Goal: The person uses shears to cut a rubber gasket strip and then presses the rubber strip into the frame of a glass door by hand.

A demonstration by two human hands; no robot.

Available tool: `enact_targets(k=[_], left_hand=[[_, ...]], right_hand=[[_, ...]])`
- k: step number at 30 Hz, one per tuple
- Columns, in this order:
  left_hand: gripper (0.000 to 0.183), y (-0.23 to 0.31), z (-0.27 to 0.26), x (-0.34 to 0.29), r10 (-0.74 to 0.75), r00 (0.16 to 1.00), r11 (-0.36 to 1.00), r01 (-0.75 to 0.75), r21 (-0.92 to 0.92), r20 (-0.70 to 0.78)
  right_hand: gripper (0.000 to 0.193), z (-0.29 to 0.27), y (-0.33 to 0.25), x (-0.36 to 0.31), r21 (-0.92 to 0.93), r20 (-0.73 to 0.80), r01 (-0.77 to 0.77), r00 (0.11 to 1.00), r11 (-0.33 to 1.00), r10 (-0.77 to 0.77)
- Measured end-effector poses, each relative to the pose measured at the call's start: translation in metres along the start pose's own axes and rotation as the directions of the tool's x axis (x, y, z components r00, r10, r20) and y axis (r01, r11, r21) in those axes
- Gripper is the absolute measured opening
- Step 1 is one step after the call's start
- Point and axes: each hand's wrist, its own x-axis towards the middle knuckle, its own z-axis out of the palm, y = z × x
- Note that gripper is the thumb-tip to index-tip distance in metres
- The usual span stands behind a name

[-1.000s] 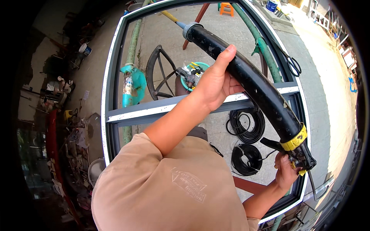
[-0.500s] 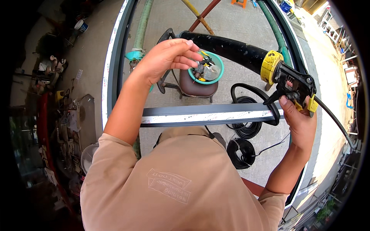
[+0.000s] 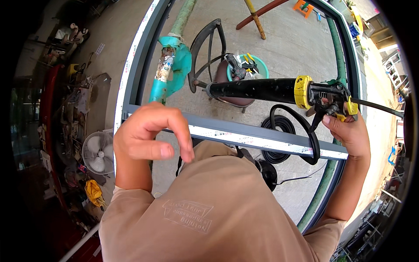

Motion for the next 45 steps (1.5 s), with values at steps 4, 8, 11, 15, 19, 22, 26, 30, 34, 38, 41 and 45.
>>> enact_targets(k=[4,8,11,15,19,22,26,30,34,38,41,45], left_hand=[[0.023,-0.015,0.051,-0.002,-0.198,0.904,0.978,0.155,0.141,0.379],[0.016,-0.108,0.097,-0.031,-0.615,0.787,0.762,0.575,0.297,0.055],[0.019,-0.171,0.119,-0.050,-0.612,0.695,0.653,0.713,0.254,-0.378],[0.033,-0.242,0.115,-0.060,-0.403,0.527,0.732,0.676,0.083,-0.748],[0.050,-0.263,0.096,-0.036,-0.041,0.419,0.750,0.613,0.250,-0.907],[0.055,-0.271,0.070,-0.015,0.135,0.408,0.734,0.571,0.368,-0.903],[0.054,-0.276,0.036,0.010,0.296,0.469,0.590,0.595,0.545,-0.832],[0.039,-0.274,0.028,0.036,0.223,0.516,0.744,0.458,0.487,-0.827],[0.025,-0.301,0.024,0.034,0.238,0.350,0.757,0.518,0.399,-0.906],[0.016,-0.311,0.005,0.010,0.287,0.313,0.746,0.520,0.416,-0.905],[0.015,-0.341,-0.018,-0.039,0.122,0.211,0.867,0.453,0.207,-0.970],[0.018,-0.385,-0.060,-0.081,0.144,0.164,0.894,0.401,0.199,-0.976]], right_hand=[[0.045,0.027,0.004,0.045,-0.059,0.153,0.015,0.988,0.998,-0.005],[0.028,0.067,-0.002,0.096,-0.281,0.353,-0.015,0.928,0.960,0.118],[0.025,0.101,0.022,0.139,-0.214,0.478,0.033,0.875,0.976,0.075],[0.025,0.160,0.054,0.178,-0.248,0.517,0.019,0.848,0.969,0.116],[0.028,0.212,0.099,0.207,-0.294,0.539,-0.038,0.819,0.955,0.198],[0.037,0.246,0.132,0.215,-0.339,0.544,-0.024,0.811,0.940,0.217],[0.048,0.288,0.151,0.209,-0.397,0.545,-0.048,0.792,0.917,0.277],[0.048,0.327,0.206,0.215,-0.367,0.542,-0.042,0.802,0.929,0.250],[0.041,0.333,0.167,0.200,-0.485,0.539,-0.056,0.767,0.872,0.349],[0.049,0.331,0.174,0.204,-0.453,0.688,0.425,0.726,0.784,0.004],[0.051,0.300,0.148,0.203,-0.397,0.764,0.605,0.634,0.690,-0.116],[0.048,0.231,0.060,0.163,-0.372,0.846,0.602,0.533,0.707,-0.009]])
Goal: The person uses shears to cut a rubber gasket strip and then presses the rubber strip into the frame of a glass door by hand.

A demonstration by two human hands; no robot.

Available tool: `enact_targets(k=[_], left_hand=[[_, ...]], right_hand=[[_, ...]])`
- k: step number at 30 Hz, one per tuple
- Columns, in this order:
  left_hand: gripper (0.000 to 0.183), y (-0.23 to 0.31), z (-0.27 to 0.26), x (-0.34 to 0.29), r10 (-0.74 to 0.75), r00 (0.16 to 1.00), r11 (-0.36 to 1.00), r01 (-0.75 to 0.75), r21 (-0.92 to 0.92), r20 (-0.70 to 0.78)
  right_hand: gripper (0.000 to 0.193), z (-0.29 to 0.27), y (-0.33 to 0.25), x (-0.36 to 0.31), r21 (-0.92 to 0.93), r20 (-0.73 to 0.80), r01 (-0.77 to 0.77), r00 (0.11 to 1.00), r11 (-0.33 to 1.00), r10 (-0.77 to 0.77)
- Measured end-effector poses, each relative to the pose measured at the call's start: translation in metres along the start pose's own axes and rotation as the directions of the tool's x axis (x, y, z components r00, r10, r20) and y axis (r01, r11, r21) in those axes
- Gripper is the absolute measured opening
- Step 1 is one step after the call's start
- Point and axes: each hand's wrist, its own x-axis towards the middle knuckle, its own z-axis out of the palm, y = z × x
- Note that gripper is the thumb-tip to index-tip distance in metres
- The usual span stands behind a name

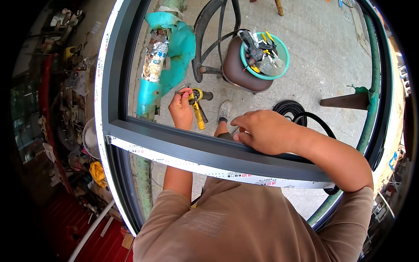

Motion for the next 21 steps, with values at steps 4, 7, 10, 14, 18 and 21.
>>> enact_targets(k=[4,7,10,14,18,21], left_hand=[[0.019,-0.046,0.000,0.026,-0.047,0.997,0.972,0.061,0.226,-0.066],[0.017,-0.057,0.015,0.056,-0.040,0.999,0.954,0.041,0.296,-0.008],[0.017,-0.074,0.035,0.081,0.065,0.997,0.936,-0.071,0.344,0.031],[0.017,-0.099,0.048,0.114,0.049,0.999,0.967,-0.052,0.251,0.021],[0.024,-0.107,0.046,0.137,0.055,0.997,0.929,-0.073,0.363,0.058],[0.029,-0.100,0.058,0.142,0.225,0.967,0.785,-0.254,0.565,0.122]], right_hand=[[0.029,-0.013,-0.039,-0.061,-0.093,-0.154,-0.024,0.988,0.995,0.009],[0.030,-0.002,-0.043,-0.079,-0.120,-0.377,-0.065,0.926,0.991,0.015],[0.038,0.022,-0.026,-0.081,0.155,-0.554,-0.042,0.823,0.987,0.122],[0.035,0.014,-0.027,-0.072,0.110,-0.575,-0.015,0.815,0.994,0.077],[0.038,0.011,-0.022,-0.074,0.155,-0.500,0.020,0.864,0.988,0.062],[0.037,0.010,-0.020,-0.074,0.153,-0.503,0.021,0.862,0.988,0.060]])
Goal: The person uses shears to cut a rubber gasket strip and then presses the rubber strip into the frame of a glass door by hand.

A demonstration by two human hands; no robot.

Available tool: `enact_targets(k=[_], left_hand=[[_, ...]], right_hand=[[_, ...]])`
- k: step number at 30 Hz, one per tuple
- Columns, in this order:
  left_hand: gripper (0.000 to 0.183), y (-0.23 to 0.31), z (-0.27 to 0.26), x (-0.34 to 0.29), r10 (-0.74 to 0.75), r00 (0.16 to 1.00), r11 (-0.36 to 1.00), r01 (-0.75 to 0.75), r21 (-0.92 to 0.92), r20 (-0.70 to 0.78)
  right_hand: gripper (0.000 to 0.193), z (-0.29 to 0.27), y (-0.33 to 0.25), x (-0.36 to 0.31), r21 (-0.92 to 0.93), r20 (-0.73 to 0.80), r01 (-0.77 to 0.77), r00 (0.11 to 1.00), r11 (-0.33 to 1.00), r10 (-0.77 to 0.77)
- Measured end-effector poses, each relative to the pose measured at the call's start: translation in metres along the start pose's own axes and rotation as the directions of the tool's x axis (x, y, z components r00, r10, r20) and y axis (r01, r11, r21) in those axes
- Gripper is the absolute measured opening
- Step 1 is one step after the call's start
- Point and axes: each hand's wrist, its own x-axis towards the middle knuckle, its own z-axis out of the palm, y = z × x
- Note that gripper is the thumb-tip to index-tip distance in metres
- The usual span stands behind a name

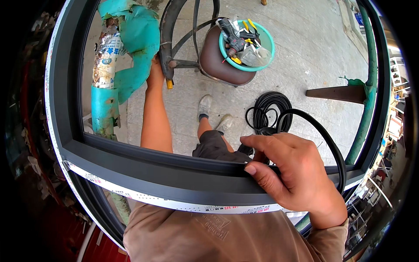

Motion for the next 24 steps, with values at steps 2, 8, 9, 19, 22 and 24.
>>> enact_targets(k=[2,8,9,19,22,24], left_hand=[[0.028,0.030,-0.005,0.007,-0.224,0.966,0.774,0.255,-0.580,0.127],[0.028,0.026,-0.001,0.012,-0.274,0.932,0.596,0.357,-0.720,0.236],[0.028,0.017,0.002,0.012,-0.251,0.944,0.657,0.328,-0.679,0.214],[0.037,-0.064,0.033,0.026,-0.392,0.863,0.475,0.486,-0.733,0.318],[0.038,-0.039,0.029,0.024,-0.476,0.786,0.335,0.577,-0.745,0.395],[0.049,-0.056,0.019,0.018,-0.446,0.842,0.363,0.481,-0.798,0.304]], right_hand=[[0.037,0.001,0.002,0.000,0.004,-0.016,0.011,1.000,1.000,-0.011],[0.036,0.000,-0.001,-0.002,-0.007,-0.002,0.022,1.000,1.000,-0.022],[0.036,-0.001,-0.002,-0.002,-0.019,0.006,0.020,1.000,1.000,-0.020],[0.030,0.006,0.003,-0.005,-0.017,-0.027,0.046,0.999,0.999,-0.046],[0.029,0.007,0.007,-0.006,-0.019,-0.014,0.015,1.000,1.000,-0.015],[0.029,0.006,0.004,-0.009,-0.035,-0.034,0.025,0.999,0.999,-0.026]])
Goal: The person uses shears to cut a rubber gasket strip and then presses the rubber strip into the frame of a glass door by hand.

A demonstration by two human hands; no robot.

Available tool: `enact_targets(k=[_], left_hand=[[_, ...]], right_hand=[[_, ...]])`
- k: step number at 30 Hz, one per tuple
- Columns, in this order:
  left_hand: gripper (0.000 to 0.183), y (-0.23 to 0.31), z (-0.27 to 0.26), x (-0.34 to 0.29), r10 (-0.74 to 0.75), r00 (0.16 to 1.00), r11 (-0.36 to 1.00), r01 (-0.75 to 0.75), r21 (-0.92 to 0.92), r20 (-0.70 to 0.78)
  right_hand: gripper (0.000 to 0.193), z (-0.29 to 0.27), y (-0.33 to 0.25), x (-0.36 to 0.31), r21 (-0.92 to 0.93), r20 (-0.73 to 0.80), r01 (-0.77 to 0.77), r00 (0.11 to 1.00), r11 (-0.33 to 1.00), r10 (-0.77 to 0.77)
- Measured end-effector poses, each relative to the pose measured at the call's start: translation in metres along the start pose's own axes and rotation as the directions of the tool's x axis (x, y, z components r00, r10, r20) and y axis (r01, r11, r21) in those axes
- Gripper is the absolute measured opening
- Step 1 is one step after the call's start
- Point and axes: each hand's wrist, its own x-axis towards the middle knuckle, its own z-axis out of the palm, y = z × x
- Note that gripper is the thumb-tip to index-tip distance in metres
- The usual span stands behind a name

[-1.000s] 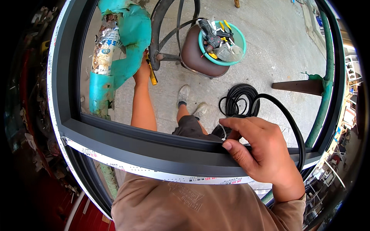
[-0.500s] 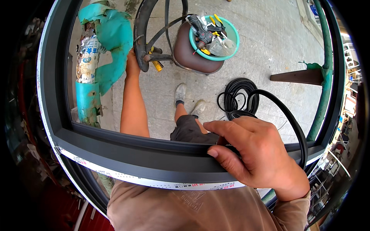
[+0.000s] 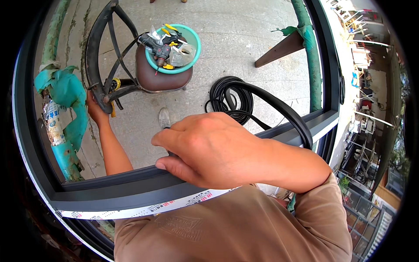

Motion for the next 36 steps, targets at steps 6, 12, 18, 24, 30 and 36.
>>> enact_targets(k=[6,12,18,24,30,36], left_hand=[[0.068,-0.011,-0.014,-0.120,0.246,0.969,0.785,-0.180,0.592,-0.031],[0.052,-0.011,-0.001,-0.269,0.047,0.930,0.632,-0.311,0.710,0.365],[0.044,0.034,0.036,-0.320,-0.247,0.674,0.419,-0.574,0.704,0.697],[0.044,0.025,0.010,-0.275,-0.302,0.632,0.305,-0.645,0.700,0.714],[0.043,0.073,0.078,-0.318,-0.306,0.624,0.183,-0.702,0.688,0.719],[0.042,0.085,0.128,-0.361,-0.276,0.460,0.285,-0.800,0.529,0.844]], right_hand=[[0.027,0.001,0.004,-0.002,-0.090,-0.045,0.050,0.998,0.995,-0.054],[0.018,0.012,0.011,-0.022,-0.285,-0.440,0.202,0.841,0.937,-0.315],[0.034,-0.024,-0.010,-0.140,-0.324,-0.833,0.057,0.456,0.944,-0.313],[0.012,-0.028,0.039,-0.253,0.235,-0.962,-0.301,0.061,0.924,0.265],[0.033,-0.002,0.056,-0.285,0.178,-0.941,-0.350,0.212,0.920,0.263],[0.057,-0.010,0.066,-0.253,-0.129,-0.919,-0.359,0.393,0.925,0.024]])
